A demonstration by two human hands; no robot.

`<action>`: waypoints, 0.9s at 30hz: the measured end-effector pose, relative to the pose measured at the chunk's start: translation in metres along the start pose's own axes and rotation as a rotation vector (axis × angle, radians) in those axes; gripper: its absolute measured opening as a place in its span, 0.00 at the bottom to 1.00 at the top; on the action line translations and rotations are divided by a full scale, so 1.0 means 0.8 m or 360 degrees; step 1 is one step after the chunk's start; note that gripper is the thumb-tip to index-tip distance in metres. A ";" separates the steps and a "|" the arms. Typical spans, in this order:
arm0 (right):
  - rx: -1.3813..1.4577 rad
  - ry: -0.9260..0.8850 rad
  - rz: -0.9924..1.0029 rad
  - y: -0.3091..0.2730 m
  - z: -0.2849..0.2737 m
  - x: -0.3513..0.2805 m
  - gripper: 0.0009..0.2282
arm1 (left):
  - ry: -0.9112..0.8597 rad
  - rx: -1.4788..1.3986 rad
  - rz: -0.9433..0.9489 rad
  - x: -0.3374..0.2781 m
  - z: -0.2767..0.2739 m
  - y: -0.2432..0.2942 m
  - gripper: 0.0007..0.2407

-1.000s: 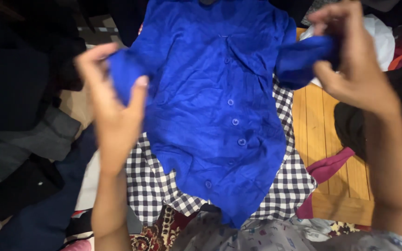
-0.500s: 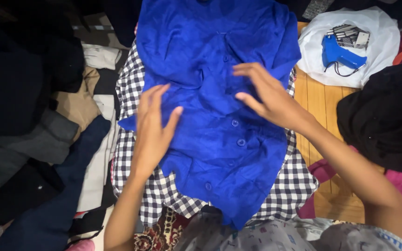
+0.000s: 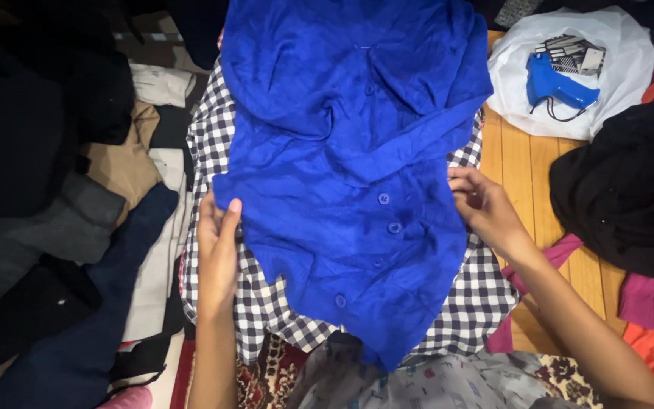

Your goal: The person uses a hot glue gun to attach a small patterned fabric piece to the collar of a blue shirt. They then smooth the shirt and repeat the process on a black shirt, attaching a similar piece to its collar.

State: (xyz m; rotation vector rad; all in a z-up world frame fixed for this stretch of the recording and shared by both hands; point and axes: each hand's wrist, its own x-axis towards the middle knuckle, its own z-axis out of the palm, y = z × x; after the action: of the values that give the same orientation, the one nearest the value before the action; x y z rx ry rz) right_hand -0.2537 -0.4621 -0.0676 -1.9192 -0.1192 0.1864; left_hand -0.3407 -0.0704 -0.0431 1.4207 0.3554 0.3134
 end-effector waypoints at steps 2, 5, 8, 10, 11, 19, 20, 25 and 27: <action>0.0317 -0.0054 0.0160 -0.014 0.010 -0.004 0.19 | 0.0026 -0.0179 -0.0208 -0.003 0.007 0.004 0.22; 0.0759 -0.0155 0.0446 -0.005 0.012 0.003 0.21 | 0.0013 -0.0407 -0.0487 -0.004 0.016 0.011 0.23; 0.0964 -0.0209 0.0564 0.072 0.001 0.022 0.21 | -0.0065 -0.0432 -0.0530 0.000 0.014 0.010 0.19; 0.1042 -0.0222 0.0565 0.140 -0.005 0.034 0.19 | -0.0097 -0.0408 -0.0513 0.000 0.017 0.022 0.17; 0.1158 -0.0248 0.0560 0.173 -0.007 0.041 0.15 | -0.0120 -0.0340 -0.0371 -0.002 0.021 0.035 0.11; 0.1330 -0.0002 0.0532 0.058 -0.009 0.000 0.17 | -0.0078 -0.0288 -0.0162 0.000 0.012 0.046 0.08; 0.1285 -0.0006 0.0547 0.045 -0.010 -0.008 0.20 | -0.0057 -0.0242 -0.0180 0.003 0.010 0.044 0.08; 0.1033 -0.0053 0.0731 0.018 -0.036 -0.045 0.29 | -0.0009 -0.0278 -0.0396 0.000 0.000 0.048 0.11; 0.1478 -0.0690 0.0328 0.062 -0.067 -0.060 0.39 | -0.0190 -0.0276 -0.0837 -0.004 -0.019 0.053 0.32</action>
State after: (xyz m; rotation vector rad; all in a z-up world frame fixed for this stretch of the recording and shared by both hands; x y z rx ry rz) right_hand -0.2915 -0.5370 -0.0922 -0.9409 -0.0973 0.6696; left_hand -0.3501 -0.0530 -0.0022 1.1218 0.5722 -0.1658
